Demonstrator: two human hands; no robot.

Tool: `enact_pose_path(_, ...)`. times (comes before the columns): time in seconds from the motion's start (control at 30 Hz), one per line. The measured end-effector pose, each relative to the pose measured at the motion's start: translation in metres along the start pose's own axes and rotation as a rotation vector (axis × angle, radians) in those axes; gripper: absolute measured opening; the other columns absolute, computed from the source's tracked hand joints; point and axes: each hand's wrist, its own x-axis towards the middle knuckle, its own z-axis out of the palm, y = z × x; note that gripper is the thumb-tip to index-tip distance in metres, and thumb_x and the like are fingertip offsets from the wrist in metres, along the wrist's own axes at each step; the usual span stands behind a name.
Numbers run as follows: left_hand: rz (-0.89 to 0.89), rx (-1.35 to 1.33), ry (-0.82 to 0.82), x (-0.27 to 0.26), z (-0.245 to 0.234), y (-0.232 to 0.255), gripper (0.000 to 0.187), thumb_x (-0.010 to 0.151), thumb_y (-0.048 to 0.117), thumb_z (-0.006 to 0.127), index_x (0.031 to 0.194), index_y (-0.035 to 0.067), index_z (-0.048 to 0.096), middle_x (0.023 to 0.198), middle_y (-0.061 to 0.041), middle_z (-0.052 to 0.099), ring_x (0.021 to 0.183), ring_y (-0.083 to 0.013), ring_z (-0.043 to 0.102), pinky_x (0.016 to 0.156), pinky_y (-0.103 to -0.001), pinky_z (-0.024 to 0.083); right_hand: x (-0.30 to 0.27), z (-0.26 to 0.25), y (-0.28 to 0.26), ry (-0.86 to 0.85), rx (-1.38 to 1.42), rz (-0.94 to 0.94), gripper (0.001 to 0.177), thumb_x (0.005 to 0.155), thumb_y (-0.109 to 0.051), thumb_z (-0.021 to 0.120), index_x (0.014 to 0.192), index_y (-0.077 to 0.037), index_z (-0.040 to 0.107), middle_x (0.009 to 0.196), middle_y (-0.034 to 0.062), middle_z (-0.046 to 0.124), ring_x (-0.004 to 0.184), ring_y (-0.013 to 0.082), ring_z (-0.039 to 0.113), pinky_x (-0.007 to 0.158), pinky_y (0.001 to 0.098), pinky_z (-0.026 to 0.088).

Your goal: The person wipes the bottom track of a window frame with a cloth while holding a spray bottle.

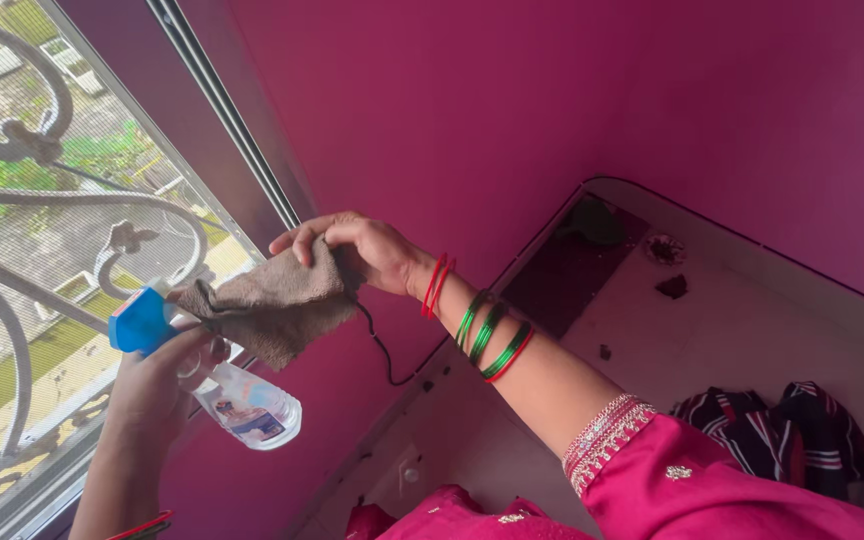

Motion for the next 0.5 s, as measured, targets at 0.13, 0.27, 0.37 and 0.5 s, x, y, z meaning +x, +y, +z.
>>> enact_pose_path(0.13,0.032,0.05,-0.028,-0.003,0.005,0.013,0.038,0.083,0.002,0.066,0.121,0.008,0.063,0.093,-0.007,0.068,0.082,-0.0186,0.066,0.074,-0.037,0.052,0.002,0.001,-0.007,-0.165,0.049,0.032,0.05,0.103,-0.035,0.045,0.085,0.002,0.074,0.125,0.021,0.073,0.126,0.0285,0.06,0.106,0.0348,0.047)
enact_pose_path(0.27,0.116,0.366,-0.124,-0.006,0.016,0.03,0.05,0.077,-0.002,0.071,0.126,0.008,0.066,0.087,-0.008,0.066,0.075,-0.0185,0.064,0.066,-0.034,0.047,0.009,0.012,-0.004,-0.177,-0.678,0.157,0.036,0.088,-0.024,0.074,0.115,-0.01,0.056,0.107,0.0138,0.074,0.105,0.0222,0.07,0.09,0.0347,0.056)
enact_pose_path(0.37,0.082,0.372,-0.135,-0.01,0.024,0.044,0.051,0.075,-0.002,0.071,0.125,0.008,0.067,0.089,-0.006,0.067,0.074,-0.0167,0.065,0.064,-0.032,0.049,0.013,0.022,0.004,-0.36,-0.78,0.21,0.05,0.081,-0.025,0.079,0.124,-0.009,0.057,0.103,0.0112,0.076,0.097,0.019,0.072,0.082,0.0342,0.059)
enact_pose_path(0.5,0.128,0.328,-0.142,-0.018,0.019,0.058,0.046,0.075,0.0,0.071,0.12,0.007,0.067,0.088,-0.004,0.068,0.071,-0.0155,0.065,0.062,-0.031,0.047,0.013,0.023,-0.008,-0.341,-1.075,0.119,0.039,0.077,-0.02,0.076,0.113,-0.003,0.071,0.093,0.0129,0.076,0.089,0.0211,0.072,0.079,0.0365,0.058)
